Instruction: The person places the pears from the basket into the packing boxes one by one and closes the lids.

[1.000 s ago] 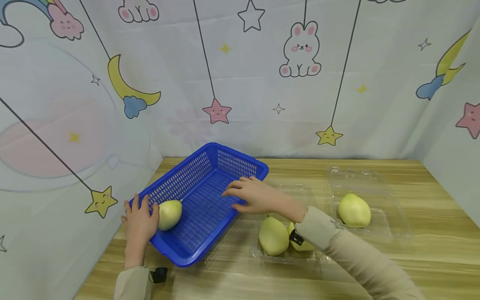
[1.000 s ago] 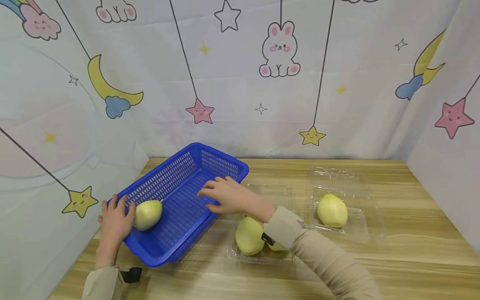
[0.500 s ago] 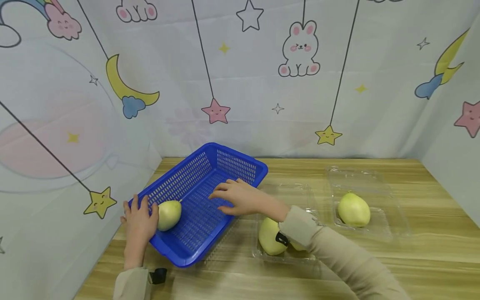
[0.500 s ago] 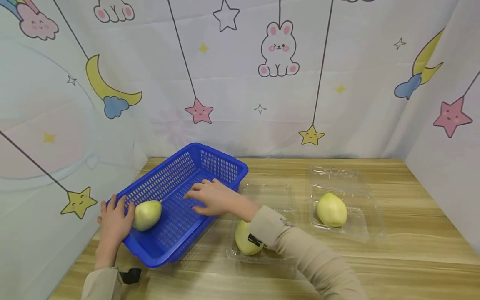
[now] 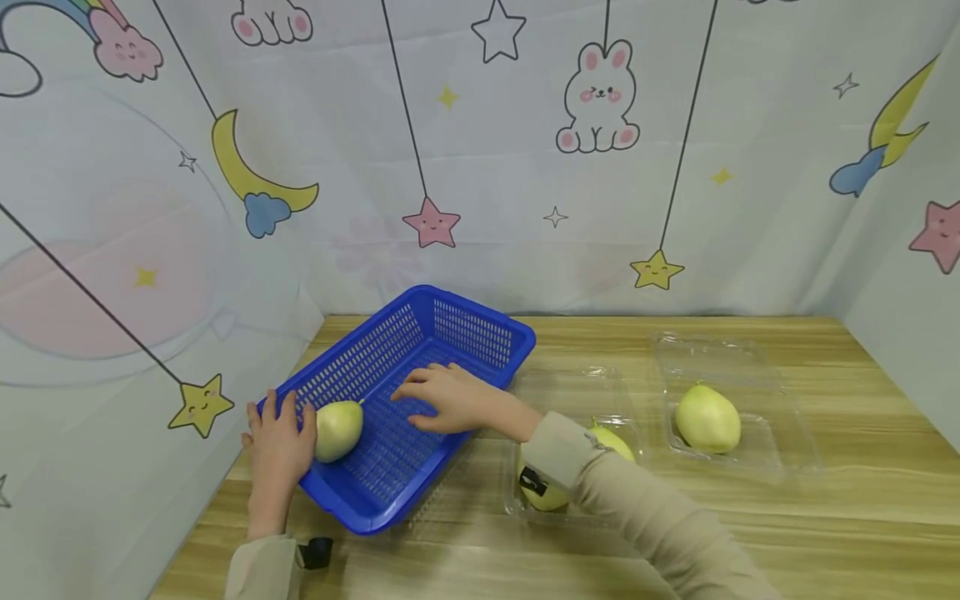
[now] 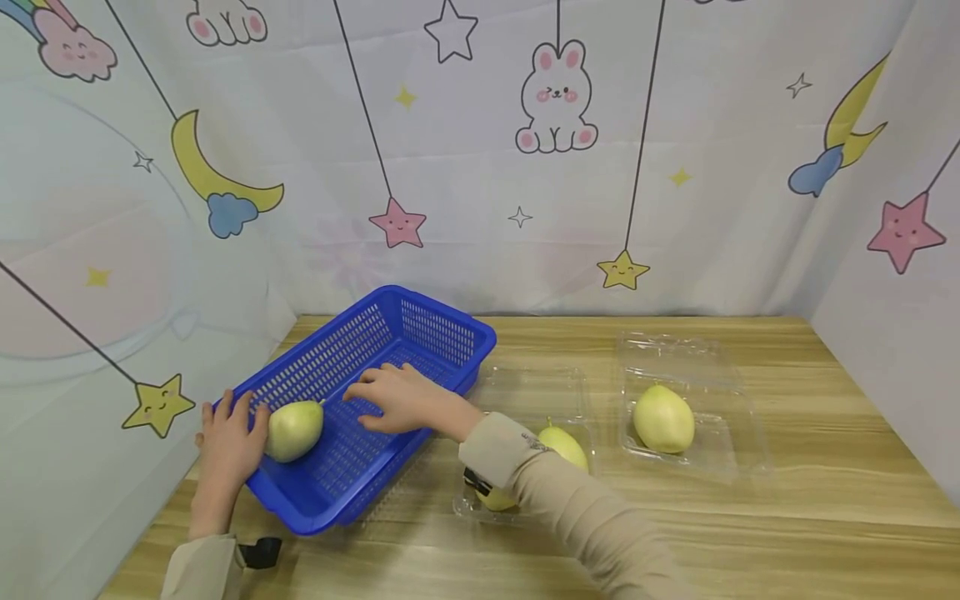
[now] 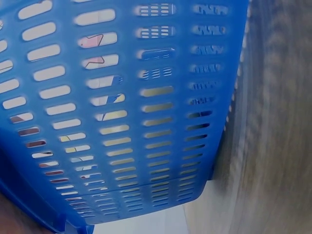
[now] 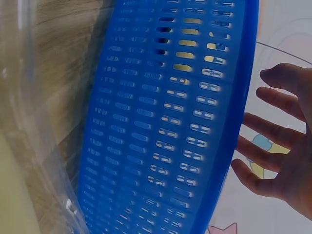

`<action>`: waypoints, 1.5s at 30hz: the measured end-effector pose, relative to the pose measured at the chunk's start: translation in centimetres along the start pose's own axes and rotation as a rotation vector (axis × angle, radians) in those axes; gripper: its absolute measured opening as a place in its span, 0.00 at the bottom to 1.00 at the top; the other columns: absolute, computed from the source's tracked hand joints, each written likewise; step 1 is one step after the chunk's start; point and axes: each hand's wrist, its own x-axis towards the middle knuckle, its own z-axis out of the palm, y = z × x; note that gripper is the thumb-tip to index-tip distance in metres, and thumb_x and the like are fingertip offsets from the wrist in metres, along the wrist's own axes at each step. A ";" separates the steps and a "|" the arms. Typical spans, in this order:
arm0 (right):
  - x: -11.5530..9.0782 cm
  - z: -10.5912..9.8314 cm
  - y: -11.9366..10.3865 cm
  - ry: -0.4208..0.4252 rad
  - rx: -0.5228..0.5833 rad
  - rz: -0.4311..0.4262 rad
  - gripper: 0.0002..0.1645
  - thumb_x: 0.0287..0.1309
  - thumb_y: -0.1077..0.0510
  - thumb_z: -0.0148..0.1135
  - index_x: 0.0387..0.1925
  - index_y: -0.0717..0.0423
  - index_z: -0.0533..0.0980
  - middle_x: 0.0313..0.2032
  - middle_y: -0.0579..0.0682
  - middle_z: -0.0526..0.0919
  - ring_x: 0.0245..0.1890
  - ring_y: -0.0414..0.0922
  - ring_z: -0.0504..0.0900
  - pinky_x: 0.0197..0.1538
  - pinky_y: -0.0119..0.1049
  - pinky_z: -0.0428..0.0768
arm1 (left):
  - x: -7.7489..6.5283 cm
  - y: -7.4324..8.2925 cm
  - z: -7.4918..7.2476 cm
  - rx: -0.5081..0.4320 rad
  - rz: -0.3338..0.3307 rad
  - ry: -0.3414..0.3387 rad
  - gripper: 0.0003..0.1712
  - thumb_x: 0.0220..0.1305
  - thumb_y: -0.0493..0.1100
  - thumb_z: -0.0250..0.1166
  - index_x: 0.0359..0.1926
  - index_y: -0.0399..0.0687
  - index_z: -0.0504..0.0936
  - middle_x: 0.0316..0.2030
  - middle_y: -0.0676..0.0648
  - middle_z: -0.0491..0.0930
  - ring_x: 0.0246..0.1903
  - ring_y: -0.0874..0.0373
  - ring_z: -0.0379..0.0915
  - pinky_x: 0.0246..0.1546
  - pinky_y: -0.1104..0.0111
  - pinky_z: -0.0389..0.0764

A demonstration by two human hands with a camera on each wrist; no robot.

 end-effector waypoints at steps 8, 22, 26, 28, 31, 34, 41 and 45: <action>1.0 0.8 -0.1 -0.005 0.016 0.018 0.22 0.58 0.47 0.51 0.55 0.39 0.68 0.53 0.43 0.73 0.52 0.44 0.72 0.52 0.45 0.73 | -0.1 0.2 -0.2 -0.010 0.000 -0.012 0.31 0.68 0.49 0.35 0.62 0.30 0.56 0.65 0.25 0.43 0.64 0.27 0.27 0.53 0.30 0.41; 3.3 1.9 -1.1 -0.061 0.055 0.066 0.25 0.58 0.48 0.52 0.58 0.40 0.65 0.56 0.44 0.70 0.55 0.45 0.70 0.58 0.49 0.68 | -0.2 0.0 -0.4 -0.029 -0.009 0.014 0.30 0.68 0.49 0.35 0.62 0.30 0.57 0.65 0.27 0.44 0.64 0.28 0.28 0.54 0.31 0.42; 3.6 2.1 -1.3 -0.087 0.058 0.093 0.26 0.57 0.47 0.53 0.59 0.41 0.64 0.57 0.45 0.69 0.56 0.46 0.70 0.57 0.49 0.69 | -0.3 0.0 -0.3 -0.027 -0.017 0.021 0.30 0.67 0.49 0.35 0.62 0.30 0.57 0.65 0.27 0.45 0.64 0.28 0.29 0.54 0.32 0.42; 3.8 2.3 -1.3 -0.095 0.051 0.108 0.27 0.57 0.47 0.53 0.59 0.41 0.64 0.57 0.45 0.69 0.56 0.45 0.70 0.57 0.49 0.69 | -0.4 0.1 -0.2 -0.024 -0.016 0.024 0.31 0.67 0.49 0.34 0.62 0.30 0.57 0.65 0.26 0.45 0.64 0.27 0.29 0.54 0.32 0.43; 4.1 2.7 -1.4 -0.101 0.046 0.131 0.28 0.56 0.47 0.54 0.60 0.41 0.64 0.57 0.45 0.69 0.55 0.46 0.70 0.56 0.49 0.70 | -0.3 0.3 -0.1 -0.017 -0.010 0.030 0.31 0.67 0.49 0.34 0.62 0.30 0.57 0.64 0.26 0.46 0.64 0.27 0.31 0.53 0.32 0.44; 4.4 3.2 -1.5 -0.103 0.051 0.147 0.29 0.56 0.47 0.55 0.60 0.40 0.63 0.57 0.45 0.70 0.55 0.46 0.71 0.56 0.49 0.70 | -0.4 0.5 0.1 -0.012 -0.008 0.036 0.30 0.67 0.48 0.34 0.62 0.30 0.58 0.64 0.26 0.47 0.64 0.27 0.31 0.53 0.32 0.45; 4.9 3.4 -2.2 -0.132 0.082 0.167 0.31 0.55 0.47 0.56 0.61 0.41 0.62 0.59 0.46 0.67 0.57 0.48 0.69 0.58 0.53 0.67 | -0.7 0.9 0.4 -0.007 -0.012 0.060 0.30 0.67 0.47 0.36 0.62 0.29 0.58 0.63 0.25 0.48 0.63 0.26 0.33 0.53 0.33 0.46; 5.6 3.4 -2.6 -0.161 0.065 0.167 0.32 0.55 0.46 0.55 0.62 0.41 0.60 0.62 0.45 0.64 0.59 0.47 0.68 0.59 0.54 0.66 | -0.8 1.0 0.5 -0.014 -0.009 0.077 0.30 0.67 0.47 0.35 0.61 0.28 0.58 0.63 0.25 0.49 0.63 0.25 0.34 0.53 0.33 0.47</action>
